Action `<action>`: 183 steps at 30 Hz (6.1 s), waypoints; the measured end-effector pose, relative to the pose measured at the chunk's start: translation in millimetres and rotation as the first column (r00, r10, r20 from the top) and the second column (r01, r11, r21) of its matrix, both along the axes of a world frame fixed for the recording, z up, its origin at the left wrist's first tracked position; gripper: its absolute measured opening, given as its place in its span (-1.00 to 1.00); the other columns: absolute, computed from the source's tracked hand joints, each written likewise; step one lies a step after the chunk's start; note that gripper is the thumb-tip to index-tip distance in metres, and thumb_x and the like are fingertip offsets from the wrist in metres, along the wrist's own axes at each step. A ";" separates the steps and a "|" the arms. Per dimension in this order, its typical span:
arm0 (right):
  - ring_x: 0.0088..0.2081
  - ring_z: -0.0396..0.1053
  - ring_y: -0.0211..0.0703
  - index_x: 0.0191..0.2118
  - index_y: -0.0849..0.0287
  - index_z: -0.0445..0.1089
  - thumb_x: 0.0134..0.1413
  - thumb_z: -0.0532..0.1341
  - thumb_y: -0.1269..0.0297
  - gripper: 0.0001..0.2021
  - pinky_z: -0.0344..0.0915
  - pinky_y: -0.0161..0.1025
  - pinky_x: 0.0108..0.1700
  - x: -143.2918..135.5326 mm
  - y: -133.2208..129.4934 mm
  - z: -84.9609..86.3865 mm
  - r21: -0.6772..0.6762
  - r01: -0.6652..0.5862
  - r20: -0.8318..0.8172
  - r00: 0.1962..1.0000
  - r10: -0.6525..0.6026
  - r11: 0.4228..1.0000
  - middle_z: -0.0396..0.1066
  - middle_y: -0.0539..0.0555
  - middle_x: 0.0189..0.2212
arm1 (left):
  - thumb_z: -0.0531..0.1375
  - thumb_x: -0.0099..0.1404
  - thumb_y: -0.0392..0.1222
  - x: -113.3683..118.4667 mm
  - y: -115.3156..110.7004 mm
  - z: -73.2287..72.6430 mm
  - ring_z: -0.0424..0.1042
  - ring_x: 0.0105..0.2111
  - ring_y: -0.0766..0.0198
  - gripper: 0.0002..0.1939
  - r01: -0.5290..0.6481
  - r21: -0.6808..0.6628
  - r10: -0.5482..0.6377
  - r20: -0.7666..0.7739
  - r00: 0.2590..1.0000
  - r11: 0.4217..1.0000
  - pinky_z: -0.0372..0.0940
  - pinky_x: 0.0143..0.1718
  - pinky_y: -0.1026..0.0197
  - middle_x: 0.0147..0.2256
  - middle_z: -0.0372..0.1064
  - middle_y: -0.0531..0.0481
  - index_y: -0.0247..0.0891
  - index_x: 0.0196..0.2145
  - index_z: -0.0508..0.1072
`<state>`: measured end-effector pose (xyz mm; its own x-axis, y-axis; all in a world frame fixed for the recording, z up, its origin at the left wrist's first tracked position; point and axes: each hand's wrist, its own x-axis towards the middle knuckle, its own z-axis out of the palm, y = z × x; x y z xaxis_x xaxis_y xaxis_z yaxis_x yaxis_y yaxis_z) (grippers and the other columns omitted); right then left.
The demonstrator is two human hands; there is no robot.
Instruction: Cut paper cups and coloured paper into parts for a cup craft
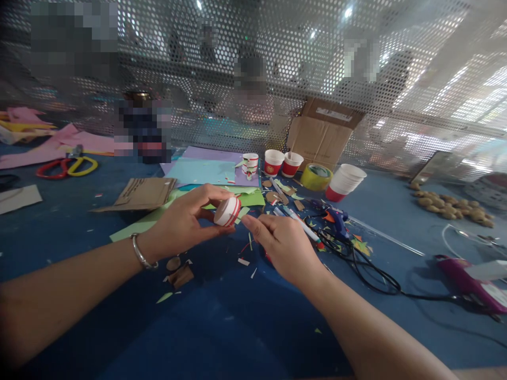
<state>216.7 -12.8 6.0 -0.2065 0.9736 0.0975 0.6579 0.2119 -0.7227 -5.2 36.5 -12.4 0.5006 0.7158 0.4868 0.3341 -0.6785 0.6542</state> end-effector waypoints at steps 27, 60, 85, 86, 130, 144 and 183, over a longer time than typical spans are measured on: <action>-0.59 0.02 -0.36 -0.53 0.16 0.26 0.29 0.00 -0.23 -0.42 -0.05 -0.33 -0.52 1.8 0.4 1.2 -0.064 -0.035 -0.050 0.998 0.032 0.997 0.09 -0.11 -0.65 | 0.39 0.17 -0.14 1.6 10.0 -6.6 0.41 -0.18 0.29 -0.47 0.212 -0.438 -0.119 0.232 0.965 0.873 0.44 -0.17 0.17 -0.11 0.36 -0.03 -0.20 0.05 0.33; -0.65 -0.01 -0.38 -0.57 0.18 0.31 0.25 0.03 -0.26 -0.39 -0.10 -0.35 -0.60 1.6 -1.6 5.1 -0.096 0.014 -0.080 0.997 -0.021 0.995 0.09 -0.10 -0.69 | 0.39 0.16 0.02 0.5 2.8 0.4 0.42 -0.11 0.16 -0.49 -0.028 0.016 0.027 0.073 0.997 0.999 0.45 -0.35 0.24 -0.06 0.38 -0.13 -0.20 0.00 0.40; -0.62 0.03 -0.35 -0.59 0.16 0.25 0.27 0.03 -0.22 -0.40 -0.04 -0.32 -0.54 1.3 -0.9 1.7 -0.084 -0.007 -0.044 0.999 0.004 0.996 0.10 -0.10 -0.70 | 0.37 0.22 -0.12 -6.2 9.5 -1.0 0.39 0.04 0.11 -0.57 0.036 0.333 -0.019 -0.055 0.998 0.942 0.33 0.06 0.03 -0.03 0.44 -0.10 -0.13 0.01 0.37; -0.62 0.03 -0.35 -0.60 0.16 0.25 0.28 0.03 -0.22 -0.40 -0.05 -0.32 -0.54 1.1 -0.6 1.4 -0.079 -0.007 -0.038 0.999 0.004 0.997 0.10 -0.10 -0.70 | 0.37 0.21 -0.11 -6.3 9.5 -1.3 0.39 0.03 0.11 -0.57 0.033 0.321 -0.015 -0.060 0.998 0.946 0.32 0.06 0.03 -0.03 0.44 -0.10 -0.13 0.00 0.38; -0.62 -0.02 -0.36 -0.59 0.16 0.23 0.26 0.05 -0.23 -0.42 -0.06 -0.33 -0.55 2.1 -3.0 3.1 -0.045 -0.017 -0.107 0.994 0.012 0.999 0.05 -0.11 -0.68 | 0.39 0.17 0.02 1.5 0.6 -4.5 0.44 -0.15 0.19 -0.44 -0.022 0.077 0.018 0.048 0.999 0.997 0.44 -0.31 0.26 -0.08 0.37 -0.11 -0.18 0.06 0.38; -0.56 0.02 -0.34 -0.59 0.16 0.19 0.31 0.03 -0.17 -0.42 -0.03 -0.31 -0.50 -1.7 -5.1 1.3 -0.009 -0.052 -0.064 0.997 0.051 0.999 0.07 -0.10 -0.66 | 0.36 0.22 -0.20 -3.8 5.7 -1.1 0.37 0.03 0.12 -0.53 0.062 0.249 -0.065 0.002 0.998 0.966 0.46 -0.13 0.13 -0.01 0.37 -0.12 -0.14 0.04 0.33; -0.52 0.11 -0.30 -0.45 0.13 0.27 0.19 0.20 -0.16 -0.56 0.03 -0.30 -0.45 3.7 -0.3 -3.0 0.274 0.014 0.137 0.989 -0.053 0.962 0.19 -0.10 -0.57 | 0.34 0.18 -0.08 -8.9 16.1 10.3 0.52 -0.26 0.20 -0.61 0.187 -0.565 -0.195 0.046 0.980 0.804 0.42 -0.46 0.26 -0.11 0.47 -0.15 -0.24 -0.06 0.43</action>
<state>220.4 -13.1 3.0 -0.2053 0.9208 0.3315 0.7591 0.3636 -0.5399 -14.1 52.7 -2.1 0.6599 0.7511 0.0201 0.2482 -0.2431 0.9377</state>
